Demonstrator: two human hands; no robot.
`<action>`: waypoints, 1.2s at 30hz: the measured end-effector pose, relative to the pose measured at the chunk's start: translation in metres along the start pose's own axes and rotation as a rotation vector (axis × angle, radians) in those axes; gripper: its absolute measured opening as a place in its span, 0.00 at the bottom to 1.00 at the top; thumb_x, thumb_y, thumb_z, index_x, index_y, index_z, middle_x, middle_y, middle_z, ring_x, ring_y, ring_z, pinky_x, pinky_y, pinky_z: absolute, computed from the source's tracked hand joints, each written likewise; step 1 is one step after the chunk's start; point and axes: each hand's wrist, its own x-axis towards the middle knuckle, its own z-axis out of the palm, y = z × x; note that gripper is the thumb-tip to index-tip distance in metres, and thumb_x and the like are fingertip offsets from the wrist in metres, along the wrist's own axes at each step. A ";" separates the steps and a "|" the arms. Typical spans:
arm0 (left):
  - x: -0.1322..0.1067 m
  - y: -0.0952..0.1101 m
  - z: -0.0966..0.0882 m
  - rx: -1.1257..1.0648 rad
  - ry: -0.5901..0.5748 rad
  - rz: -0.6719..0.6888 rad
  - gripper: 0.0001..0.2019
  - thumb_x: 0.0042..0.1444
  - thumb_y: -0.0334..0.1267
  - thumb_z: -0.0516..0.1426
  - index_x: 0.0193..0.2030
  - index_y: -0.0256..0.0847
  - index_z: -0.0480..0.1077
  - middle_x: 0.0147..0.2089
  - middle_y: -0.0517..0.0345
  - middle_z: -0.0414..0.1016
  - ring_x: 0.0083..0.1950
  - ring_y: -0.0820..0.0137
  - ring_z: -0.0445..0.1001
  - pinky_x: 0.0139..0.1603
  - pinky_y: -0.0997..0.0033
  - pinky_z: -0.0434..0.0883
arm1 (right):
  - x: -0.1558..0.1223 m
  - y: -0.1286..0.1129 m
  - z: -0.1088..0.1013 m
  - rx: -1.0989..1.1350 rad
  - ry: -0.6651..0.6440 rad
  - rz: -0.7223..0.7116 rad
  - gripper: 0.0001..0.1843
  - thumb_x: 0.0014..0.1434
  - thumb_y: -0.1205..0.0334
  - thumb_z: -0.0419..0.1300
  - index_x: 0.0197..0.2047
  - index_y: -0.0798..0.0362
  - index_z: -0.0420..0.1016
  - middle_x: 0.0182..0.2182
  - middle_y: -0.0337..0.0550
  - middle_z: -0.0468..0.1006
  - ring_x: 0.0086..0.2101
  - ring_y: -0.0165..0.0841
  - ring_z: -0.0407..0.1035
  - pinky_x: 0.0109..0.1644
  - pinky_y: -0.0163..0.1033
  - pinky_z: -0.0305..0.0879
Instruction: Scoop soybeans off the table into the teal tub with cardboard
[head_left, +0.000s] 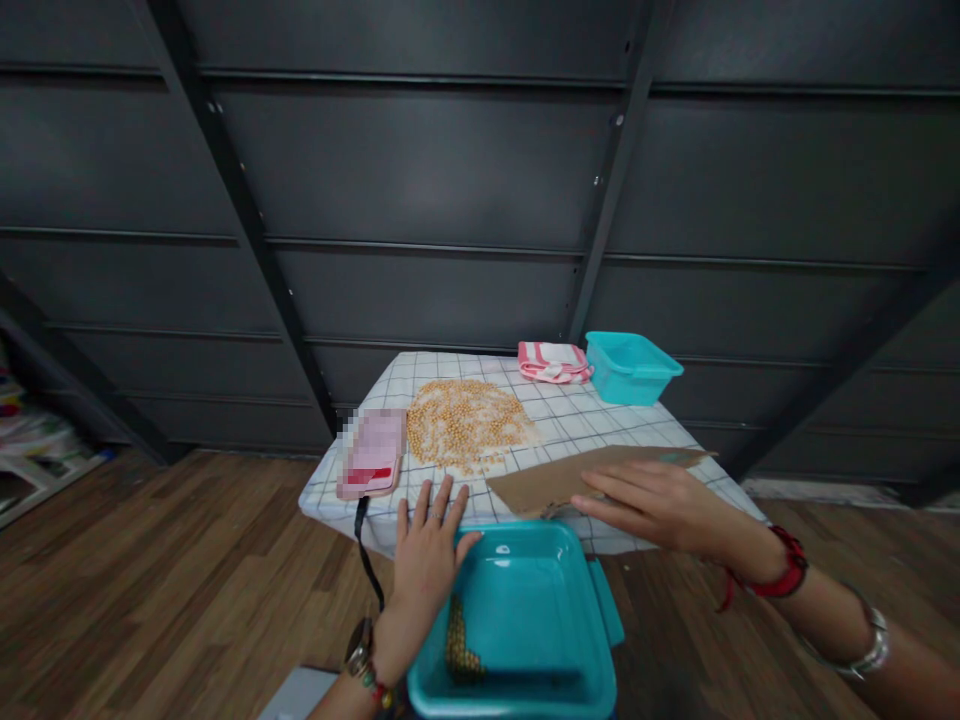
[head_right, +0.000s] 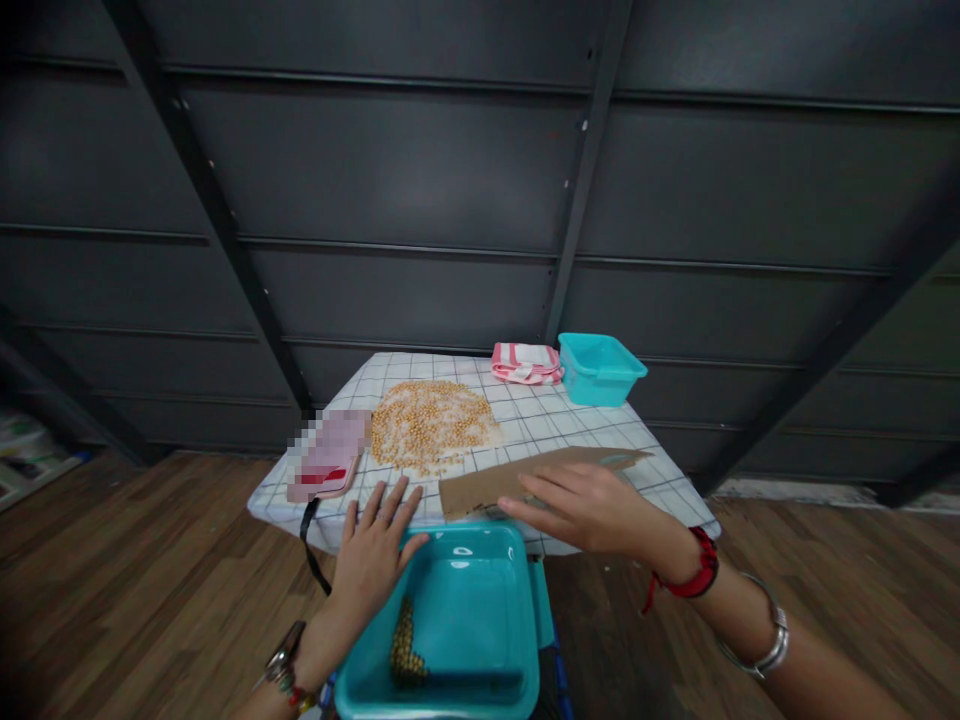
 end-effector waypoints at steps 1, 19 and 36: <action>0.000 0.000 0.000 0.002 -0.002 -0.001 0.25 0.56 0.53 0.48 0.60 0.49 0.55 0.62 0.54 0.59 0.61 0.51 0.57 0.55 0.42 0.57 | 0.000 -0.002 0.000 0.019 0.002 -0.005 0.19 0.61 0.74 0.41 0.49 0.52 0.66 0.36 0.41 0.76 0.34 0.30 0.70 0.33 0.36 0.68; 0.000 -0.001 0.002 0.009 0.002 0.007 0.25 0.56 0.52 0.48 0.60 0.50 0.54 0.62 0.54 0.58 0.61 0.52 0.57 0.55 0.43 0.57 | -0.002 -0.012 0.008 0.112 0.082 -0.045 0.16 0.63 0.69 0.42 0.49 0.53 0.65 0.38 0.44 0.74 0.39 0.32 0.68 0.37 0.38 0.67; 0.000 0.002 -0.003 0.036 -0.009 0.006 0.26 0.55 0.52 0.50 0.60 0.49 0.56 0.62 0.54 0.59 0.60 0.51 0.58 0.54 0.42 0.59 | 0.001 -0.010 0.013 0.075 0.043 -0.016 0.18 0.63 0.71 0.41 0.50 0.53 0.65 0.37 0.43 0.75 0.37 0.31 0.69 0.35 0.37 0.68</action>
